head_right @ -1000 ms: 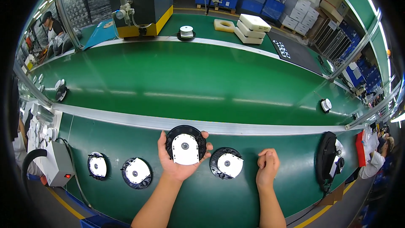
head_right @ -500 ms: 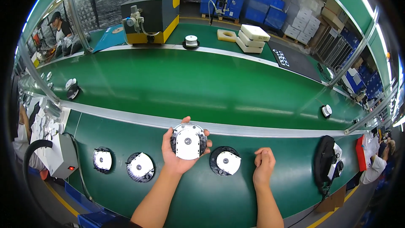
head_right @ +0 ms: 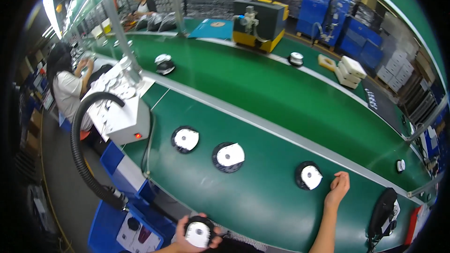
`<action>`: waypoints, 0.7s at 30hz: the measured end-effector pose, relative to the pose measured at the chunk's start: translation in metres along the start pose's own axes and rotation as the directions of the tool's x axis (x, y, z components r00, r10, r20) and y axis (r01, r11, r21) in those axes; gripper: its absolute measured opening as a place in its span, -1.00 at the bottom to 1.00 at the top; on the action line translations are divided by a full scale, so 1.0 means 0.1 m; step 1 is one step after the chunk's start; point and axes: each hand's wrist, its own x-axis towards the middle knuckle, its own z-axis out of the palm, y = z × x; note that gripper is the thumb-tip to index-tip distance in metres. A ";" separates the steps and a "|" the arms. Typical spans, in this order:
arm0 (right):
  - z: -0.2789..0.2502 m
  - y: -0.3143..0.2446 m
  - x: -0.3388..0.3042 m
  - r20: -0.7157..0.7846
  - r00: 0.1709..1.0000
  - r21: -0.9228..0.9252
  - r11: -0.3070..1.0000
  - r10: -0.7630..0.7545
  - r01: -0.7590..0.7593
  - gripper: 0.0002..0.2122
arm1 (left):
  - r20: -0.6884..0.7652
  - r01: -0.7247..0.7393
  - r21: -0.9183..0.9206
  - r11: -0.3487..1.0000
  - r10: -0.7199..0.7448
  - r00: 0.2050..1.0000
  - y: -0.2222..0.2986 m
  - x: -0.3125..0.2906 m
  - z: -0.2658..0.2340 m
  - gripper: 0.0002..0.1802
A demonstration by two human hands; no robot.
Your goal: The person assembles circular electronic components using a suction tool on a factory assembly line.
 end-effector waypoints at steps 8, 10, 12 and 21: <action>-0.29 0.17 0.25 -0.097 0.995 0.049 0.998 -0.026 0.031 -0.74 | -0.431 -0.662 0.119 0.740 0.639 0.637 0.84 -1.16 -0.12 -0.40; -0.27 0.13 0.24 -0.117 0.993 0.048 0.998 -0.035 0.040 -0.74 | -0.365 -0.645 0.175 0.743 0.658 0.659 0.92 -1.12 -0.02 -0.35; -0.23 0.13 0.22 -0.122 0.992 0.028 0.999 -0.033 0.037 -0.74 | -0.273 -0.595 0.274 0.756 0.654 0.706 0.95 -1.08 0.11 -0.34; -0.25 0.06 0.26 -0.166 0.985 0.000 0.999 -0.040 0.040 -0.77 | -0.209 -0.490 0.290 0.822 0.554 0.806 1.09 -1.11 0.26 -0.34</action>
